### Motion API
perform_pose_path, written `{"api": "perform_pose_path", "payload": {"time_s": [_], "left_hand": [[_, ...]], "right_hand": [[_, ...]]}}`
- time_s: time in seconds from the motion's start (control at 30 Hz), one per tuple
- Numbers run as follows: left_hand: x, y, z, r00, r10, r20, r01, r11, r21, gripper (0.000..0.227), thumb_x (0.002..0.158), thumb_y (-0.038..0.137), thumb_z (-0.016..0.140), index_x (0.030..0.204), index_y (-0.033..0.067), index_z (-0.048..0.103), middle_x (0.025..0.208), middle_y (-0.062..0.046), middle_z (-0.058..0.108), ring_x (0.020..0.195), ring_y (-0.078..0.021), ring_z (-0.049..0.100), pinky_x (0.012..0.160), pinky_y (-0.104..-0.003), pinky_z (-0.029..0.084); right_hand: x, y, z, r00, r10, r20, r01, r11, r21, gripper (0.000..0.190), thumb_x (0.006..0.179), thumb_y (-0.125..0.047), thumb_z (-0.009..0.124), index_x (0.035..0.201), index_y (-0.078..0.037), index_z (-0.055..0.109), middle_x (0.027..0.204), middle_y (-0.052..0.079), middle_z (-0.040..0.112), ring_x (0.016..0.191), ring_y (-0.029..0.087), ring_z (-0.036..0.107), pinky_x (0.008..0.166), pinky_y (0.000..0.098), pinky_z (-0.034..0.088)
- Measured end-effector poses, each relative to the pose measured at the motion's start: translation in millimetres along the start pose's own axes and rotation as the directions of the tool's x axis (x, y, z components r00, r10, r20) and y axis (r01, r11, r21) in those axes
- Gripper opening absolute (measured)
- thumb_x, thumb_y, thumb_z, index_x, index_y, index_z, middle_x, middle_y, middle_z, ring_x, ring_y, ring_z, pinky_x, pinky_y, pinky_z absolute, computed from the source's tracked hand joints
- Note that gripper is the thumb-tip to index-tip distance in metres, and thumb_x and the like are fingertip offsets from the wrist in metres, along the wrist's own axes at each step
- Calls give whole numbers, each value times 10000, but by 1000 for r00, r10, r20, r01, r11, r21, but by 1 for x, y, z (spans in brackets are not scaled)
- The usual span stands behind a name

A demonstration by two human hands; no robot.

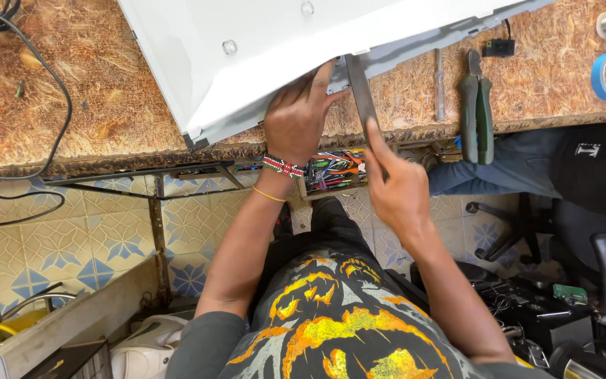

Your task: The person uses pliers and a metal file to work on the bottom edge of a white appliance interior, likely a microwave. They repeatedly file and scrape the edge while holding the appliance steady, then switch to a screwdriver to adjust components near the same area.

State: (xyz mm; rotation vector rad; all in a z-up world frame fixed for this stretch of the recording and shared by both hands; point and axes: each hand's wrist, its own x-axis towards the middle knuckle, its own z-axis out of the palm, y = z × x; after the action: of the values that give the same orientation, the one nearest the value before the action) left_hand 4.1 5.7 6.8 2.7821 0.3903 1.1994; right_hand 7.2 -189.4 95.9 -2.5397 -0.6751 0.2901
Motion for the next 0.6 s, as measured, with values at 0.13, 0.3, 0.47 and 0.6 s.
{"api": "perform_pose_path", "payload": {"time_s": [0.13, 0.3, 0.47, 0.6], "left_hand": [[-2, -2, 6, 1000, 10, 8, -10, 1000, -7, 621, 1002, 519, 773, 1478, 215, 515, 959, 29, 809, 846, -153, 750, 753, -296, 606], [-2, 0, 1, 1000, 9, -15, -9, 1000, -13, 693, 972, 535, 786, 1503, 200, 492, 1083, -31, 825, 956, -154, 793, 838, -328, 627], [-3, -1, 1, 1000, -1, 2, 1, 1000, -3, 611, 992, 505, 781, 1469, 222, 525, 1068, 20, 819, 942, -146, 775, 807, -293, 623], [-2, 1, -1, 1000, 0, -13, 0, 999, 43, 650, 952, 562, 814, 1458, 257, 541, 939, 67, 807, 839, -131, 750, 736, -283, 594]], "right_hand": [[5, 13, 16, 999, -35, -3, 34, 990, -135, 516, 1082, -323, 538, 1588, -339, 438, 638, 245, 578, 618, 506, 508, 585, 486, 405], [19, -1, 8, 999, -25, -37, 28, 998, 61, 465, 1091, -293, 555, 1548, -331, 479, 607, 64, 265, 638, 165, 199, 503, 347, 294], [-15, 13, 14, 1000, -3, -29, 2, 1000, -23, 480, 1070, -306, 578, 1545, -321, 506, 566, 73, 301, 558, 174, 214, 500, 382, 298], [17, 11, 18, 998, -45, -54, 45, 999, -8, 462, 1089, -325, 570, 1543, -339, 487, 614, 265, 471, 805, 100, 317, 549, 375, 376]]}}
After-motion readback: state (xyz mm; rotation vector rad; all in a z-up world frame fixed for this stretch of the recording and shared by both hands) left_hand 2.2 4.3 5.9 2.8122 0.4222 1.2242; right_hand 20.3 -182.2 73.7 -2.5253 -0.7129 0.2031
